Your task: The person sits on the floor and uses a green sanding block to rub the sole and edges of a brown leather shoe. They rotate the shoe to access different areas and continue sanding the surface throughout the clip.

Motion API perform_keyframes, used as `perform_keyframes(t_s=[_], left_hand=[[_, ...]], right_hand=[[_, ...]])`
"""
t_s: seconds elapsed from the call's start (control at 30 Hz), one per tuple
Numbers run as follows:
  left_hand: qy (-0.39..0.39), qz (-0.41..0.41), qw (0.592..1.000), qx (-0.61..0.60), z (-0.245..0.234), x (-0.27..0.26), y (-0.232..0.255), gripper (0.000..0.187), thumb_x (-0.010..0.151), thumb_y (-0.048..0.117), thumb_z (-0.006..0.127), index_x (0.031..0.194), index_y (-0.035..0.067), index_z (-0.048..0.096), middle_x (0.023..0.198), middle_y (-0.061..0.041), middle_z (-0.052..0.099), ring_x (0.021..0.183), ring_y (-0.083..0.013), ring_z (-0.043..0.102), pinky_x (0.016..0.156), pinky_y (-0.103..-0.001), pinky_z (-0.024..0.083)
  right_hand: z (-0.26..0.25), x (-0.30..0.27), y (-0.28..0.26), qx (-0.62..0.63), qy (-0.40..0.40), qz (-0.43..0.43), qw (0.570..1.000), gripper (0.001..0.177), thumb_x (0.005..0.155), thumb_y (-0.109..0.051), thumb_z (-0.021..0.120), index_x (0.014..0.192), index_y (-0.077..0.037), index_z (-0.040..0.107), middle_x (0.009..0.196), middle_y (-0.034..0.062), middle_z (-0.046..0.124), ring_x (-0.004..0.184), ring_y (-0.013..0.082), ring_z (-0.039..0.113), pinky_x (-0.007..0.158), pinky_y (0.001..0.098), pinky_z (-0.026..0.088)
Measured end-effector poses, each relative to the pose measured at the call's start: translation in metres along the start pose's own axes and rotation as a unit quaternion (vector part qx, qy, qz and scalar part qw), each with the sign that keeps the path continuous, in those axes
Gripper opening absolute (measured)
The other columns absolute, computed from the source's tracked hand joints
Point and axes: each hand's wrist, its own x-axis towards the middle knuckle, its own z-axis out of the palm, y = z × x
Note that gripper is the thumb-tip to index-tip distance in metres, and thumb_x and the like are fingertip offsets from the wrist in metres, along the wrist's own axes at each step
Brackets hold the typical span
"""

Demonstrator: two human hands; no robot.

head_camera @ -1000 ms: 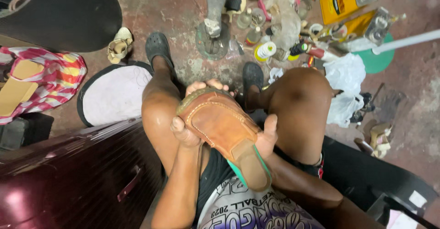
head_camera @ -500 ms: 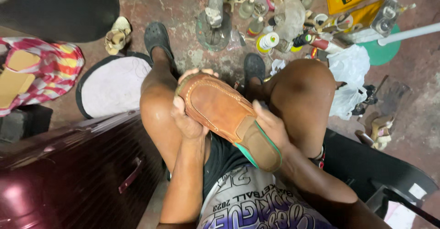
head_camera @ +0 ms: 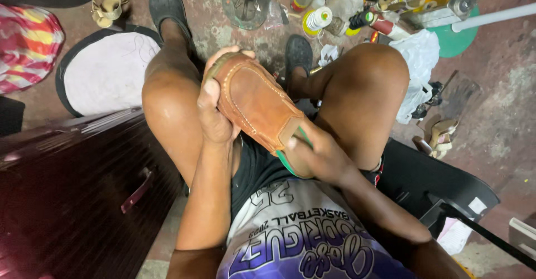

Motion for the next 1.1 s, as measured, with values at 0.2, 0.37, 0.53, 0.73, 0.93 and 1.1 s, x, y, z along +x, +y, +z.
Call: perform_keyframes(t_s=[0.2, 0.37, 0.53, 0.73, 0.93, 1.1], left_hand=[[0.038, 0.002, 0.998, -0.052, -0.007, 0.001, -0.001, 0.071, 0.098, 0.052, 0.065, 0.146, 0.002, 0.048, 0.136, -0.019, 0.062, 0.121, -0.0301, 0.062, 0.106, -0.044, 0.054], [0.059, -0.024, 0.996, -0.056, -0.015, 0.004, -0.004, 0.070, 0.098, 0.051, 0.063, 0.144, 0.000, 0.051, 0.133, -0.018, 0.064, 0.123, -0.0286, 0.063, 0.108, -0.043, 0.054], [0.013, -0.020, 0.999, 0.049, -0.014, -0.006, -0.007, 0.069, 0.101, 0.047, 0.066, 0.147, -0.002, 0.050, 0.131, -0.016, 0.062, 0.120, -0.0237, 0.062, 0.107, -0.038, 0.052], [0.015, -0.033, 0.997, 0.062, -0.013, -0.010, -0.004, 0.067, 0.099, 0.046, 0.067, 0.142, -0.002, 0.051, 0.128, -0.014, 0.063, 0.117, -0.0213, 0.063, 0.105, -0.035, 0.054], [0.008, -0.066, 0.995, 0.079, -0.009, -0.009, -0.001, 0.065, 0.098, 0.043, 0.067, 0.142, -0.003, 0.054, 0.128, -0.014, 0.064, 0.116, -0.0205, 0.062, 0.103, -0.033, 0.054], [0.003, -0.060, 0.992, 0.109, -0.012, -0.004, 0.002, 0.062, 0.100, 0.040, 0.066, 0.142, -0.004, 0.054, 0.127, -0.014, 0.064, 0.115, -0.0202, 0.063, 0.103, -0.033, 0.054]], right_hand=[[-0.017, -0.045, -0.028, -0.428, 0.070, -0.317, 0.844, 0.054, 0.080, -0.031, 0.079, 0.126, -0.008, 0.062, 0.129, 0.0182, 0.062, 0.121, 0.0361, 0.058, 0.101, 0.0418, 0.050], [-0.013, -0.025, 0.001, -0.413, 0.066, -0.377, 0.827, 0.033, 0.084, -0.009, 0.077, 0.115, 0.000, 0.070, 0.125, 0.0112, 0.068, 0.122, 0.0277, 0.065, 0.101, 0.0372, 0.057], [0.010, -0.015, 0.019, -0.407, 0.048, -0.323, 0.853, 0.024, 0.086, -0.008, 0.076, 0.109, -0.004, 0.074, 0.118, 0.0080, 0.068, 0.116, 0.0259, 0.065, 0.099, 0.0361, 0.055], [0.002, -0.023, 0.003, -0.450, -0.029, -0.280, 0.848, 0.036, 0.078, -0.011, 0.070, 0.114, -0.006, 0.075, 0.120, 0.0055, 0.068, 0.112, 0.0271, 0.063, 0.098, 0.0386, 0.051], [0.013, -0.010, 0.022, -0.436, -0.041, -0.303, 0.846, 0.036, 0.081, -0.007, 0.070, 0.117, -0.010, 0.074, 0.120, 0.0038, 0.068, 0.108, 0.0234, 0.063, 0.094, 0.0366, 0.053], [0.025, -0.008, 0.044, -0.398, 0.060, -0.326, 0.855, 0.031, 0.083, -0.014, 0.087, 0.111, -0.018, 0.074, 0.111, 0.0026, 0.064, 0.104, 0.0256, 0.061, 0.086, 0.0358, 0.054]])
